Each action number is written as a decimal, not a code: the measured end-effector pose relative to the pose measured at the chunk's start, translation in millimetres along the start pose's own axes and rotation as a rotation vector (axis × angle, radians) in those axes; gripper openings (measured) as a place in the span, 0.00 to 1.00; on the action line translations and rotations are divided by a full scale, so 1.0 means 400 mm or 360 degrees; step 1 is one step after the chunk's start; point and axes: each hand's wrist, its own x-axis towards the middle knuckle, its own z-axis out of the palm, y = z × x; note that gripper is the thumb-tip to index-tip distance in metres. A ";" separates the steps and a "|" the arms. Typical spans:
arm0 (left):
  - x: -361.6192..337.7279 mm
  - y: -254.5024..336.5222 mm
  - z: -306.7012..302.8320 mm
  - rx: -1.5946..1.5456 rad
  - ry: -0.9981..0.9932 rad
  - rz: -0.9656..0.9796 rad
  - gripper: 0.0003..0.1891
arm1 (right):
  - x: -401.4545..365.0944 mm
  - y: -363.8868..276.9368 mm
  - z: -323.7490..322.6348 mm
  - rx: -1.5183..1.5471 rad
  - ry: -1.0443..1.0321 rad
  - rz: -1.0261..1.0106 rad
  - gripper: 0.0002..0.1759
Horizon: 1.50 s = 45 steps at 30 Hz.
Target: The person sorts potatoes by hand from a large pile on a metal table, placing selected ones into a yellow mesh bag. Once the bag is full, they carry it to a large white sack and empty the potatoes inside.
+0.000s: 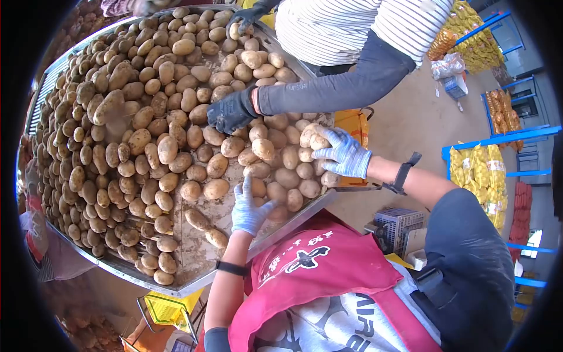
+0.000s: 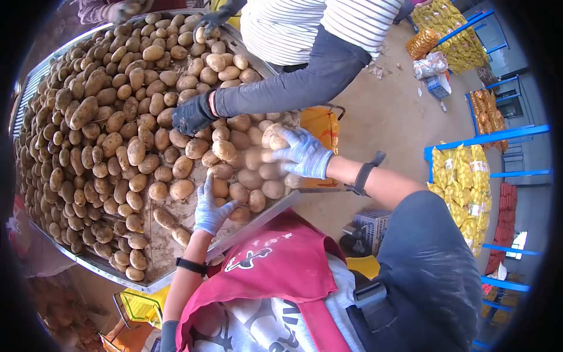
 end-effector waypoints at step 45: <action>-0.102 -0.085 -0.027 -0.0307 0.0243 -0.0191 0.24 | 0.202 -0.167 0.046 0.0411 -0.0072 0.0121 0.24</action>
